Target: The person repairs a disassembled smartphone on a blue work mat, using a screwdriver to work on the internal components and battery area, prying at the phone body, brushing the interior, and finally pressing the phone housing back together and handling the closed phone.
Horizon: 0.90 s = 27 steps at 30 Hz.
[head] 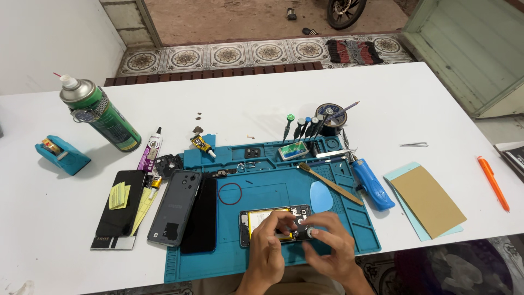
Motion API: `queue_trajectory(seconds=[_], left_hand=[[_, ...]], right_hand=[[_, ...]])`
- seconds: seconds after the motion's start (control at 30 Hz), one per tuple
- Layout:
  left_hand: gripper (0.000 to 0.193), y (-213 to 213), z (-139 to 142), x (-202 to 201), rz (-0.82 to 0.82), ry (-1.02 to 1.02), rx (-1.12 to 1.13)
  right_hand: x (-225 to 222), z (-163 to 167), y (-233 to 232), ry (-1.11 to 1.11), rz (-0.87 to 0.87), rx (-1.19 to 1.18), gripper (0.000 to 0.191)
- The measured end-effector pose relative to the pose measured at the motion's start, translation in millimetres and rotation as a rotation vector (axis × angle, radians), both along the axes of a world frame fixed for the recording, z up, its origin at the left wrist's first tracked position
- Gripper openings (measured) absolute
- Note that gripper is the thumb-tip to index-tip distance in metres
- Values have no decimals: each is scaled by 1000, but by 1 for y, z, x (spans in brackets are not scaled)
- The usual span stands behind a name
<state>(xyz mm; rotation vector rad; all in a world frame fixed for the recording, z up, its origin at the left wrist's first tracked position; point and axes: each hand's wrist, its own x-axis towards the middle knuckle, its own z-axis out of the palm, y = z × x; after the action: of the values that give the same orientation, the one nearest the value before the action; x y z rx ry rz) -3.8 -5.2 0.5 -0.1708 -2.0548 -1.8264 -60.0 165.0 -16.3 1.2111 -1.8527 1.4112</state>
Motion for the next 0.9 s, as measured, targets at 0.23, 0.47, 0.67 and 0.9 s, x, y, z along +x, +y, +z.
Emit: queue_trajectory(seconds=[0.23, 0.47, 0.67, 0.9], left_hand=[[98, 0, 1, 0, 5, 5, -16], [98, 0, 0, -1, 9, 18, -21], [98, 0, -2, -2, 9, 16, -10], [96, 0, 0, -2, 21, 18, -15]], right_hand=[[-1, 7, -1, 57, 4, 14, 65], [-1, 0, -1, -67, -52, 3, 61], [-5, -2, -3, 15, 2, -2, 59], [-1, -1, -4, 32, 6, 17, 63]])
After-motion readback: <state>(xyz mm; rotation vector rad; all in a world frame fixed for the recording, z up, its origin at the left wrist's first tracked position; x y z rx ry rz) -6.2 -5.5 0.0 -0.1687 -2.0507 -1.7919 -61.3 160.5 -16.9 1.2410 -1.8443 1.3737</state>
